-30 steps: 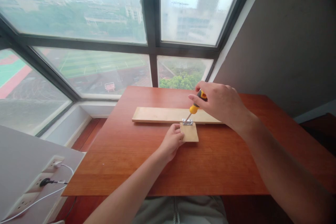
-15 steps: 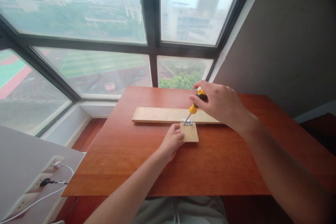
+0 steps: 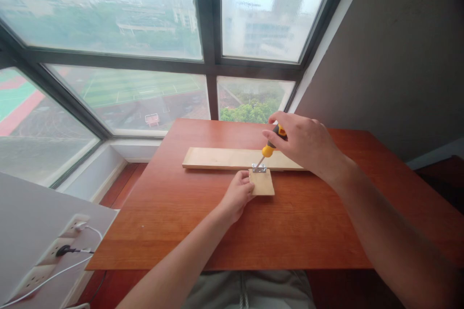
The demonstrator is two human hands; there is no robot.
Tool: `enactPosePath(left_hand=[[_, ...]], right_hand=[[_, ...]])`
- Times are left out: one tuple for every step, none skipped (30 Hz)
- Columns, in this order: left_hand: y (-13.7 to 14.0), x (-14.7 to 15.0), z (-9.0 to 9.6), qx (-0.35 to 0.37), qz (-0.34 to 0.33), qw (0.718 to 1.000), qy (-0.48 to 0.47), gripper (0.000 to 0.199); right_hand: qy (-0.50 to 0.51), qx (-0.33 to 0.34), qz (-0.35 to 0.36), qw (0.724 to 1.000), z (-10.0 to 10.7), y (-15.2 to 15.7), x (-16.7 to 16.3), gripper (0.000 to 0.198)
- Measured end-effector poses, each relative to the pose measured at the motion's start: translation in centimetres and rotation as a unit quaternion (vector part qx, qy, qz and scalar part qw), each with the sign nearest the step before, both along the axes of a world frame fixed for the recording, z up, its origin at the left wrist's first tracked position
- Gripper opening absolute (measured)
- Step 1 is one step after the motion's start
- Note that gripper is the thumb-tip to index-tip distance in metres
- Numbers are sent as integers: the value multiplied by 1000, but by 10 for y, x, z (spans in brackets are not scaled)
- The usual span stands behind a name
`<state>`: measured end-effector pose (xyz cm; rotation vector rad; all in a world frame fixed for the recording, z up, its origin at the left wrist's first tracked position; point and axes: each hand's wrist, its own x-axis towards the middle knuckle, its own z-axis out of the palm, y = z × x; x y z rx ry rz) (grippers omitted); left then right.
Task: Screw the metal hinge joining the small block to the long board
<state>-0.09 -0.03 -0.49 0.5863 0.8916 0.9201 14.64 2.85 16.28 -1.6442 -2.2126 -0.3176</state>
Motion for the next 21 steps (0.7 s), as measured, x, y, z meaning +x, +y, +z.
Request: enactPosePath(left_hand=[[0,0,0,-1,-1,1000,1,33],[0,0,0,-2,-2,1000,3,33],[0,0,0,-3,-2,1000,5,33],[0,0,0,-3,-2,1000,7,33],[0,0,1,-4,-2,1000,8,33],[0,0,1,-4,-1,1000,8,33],[0,0,1,-4,-1,1000,7,33],[0,0,1,-4,0,1000,6,32],[0,0,2,-3,0,1000,5,32],[0,0,2,-2,0,1000,3,32],[0,0,2,-1,0,1000,3,31],[0,0,2,-1,0,1000,2,31],[0,0,2,-2,-1,1000,2,31],[0,0,2,-2,-1,1000,1,32],[0,0,2,-2,-2,1000,1,32],[0,0,2,-2,-2,1000,1,32],[0,0,1,-3,-2,1000,0,32],[0,0,1,-4,-2,1000,0,32],[0,0,1,-4,-1,1000,1,31],[0,0,1,-4,-1,1000,1,31],[0,0,1,-3,-1,1000,1,31]], right_hand=[[-10,1,-13,1000,0,0,0,31],[-12,-2,-19,1000,1,-1,0,32],[-4,-8,-18,1000,1,-1,1,29],[9,-16,-8,1000,1,-1,2,25],[26,-27,9,999,2,-1,4,22],[45,-38,34,998,2,-2,5,22],[62,-51,61,995,2,-2,6,26],[76,-62,85,992,2,-2,7,30],[82,-68,100,989,2,-2,7,31],[78,-68,103,989,2,-2,6,31],[64,-60,92,992,1,-2,5,30],[42,-45,69,996,1,-2,4,30],[15,-29,40,999,1,-2,3,31],[-8,-15,13,1000,1,-2,2,32],[-21,-7,-7,1000,0,-3,1,33],[-22,-6,-14,1000,1,-3,1,31],[-12,-11,-5,1000,1,-3,1,27],[6,-21,15,1000,1,-3,2,23],[28,-32,41,998,0,-3,3,22],[49,-42,70,995,0,-3,4,24],[66,-50,95,992,-1,-2,6,27]])
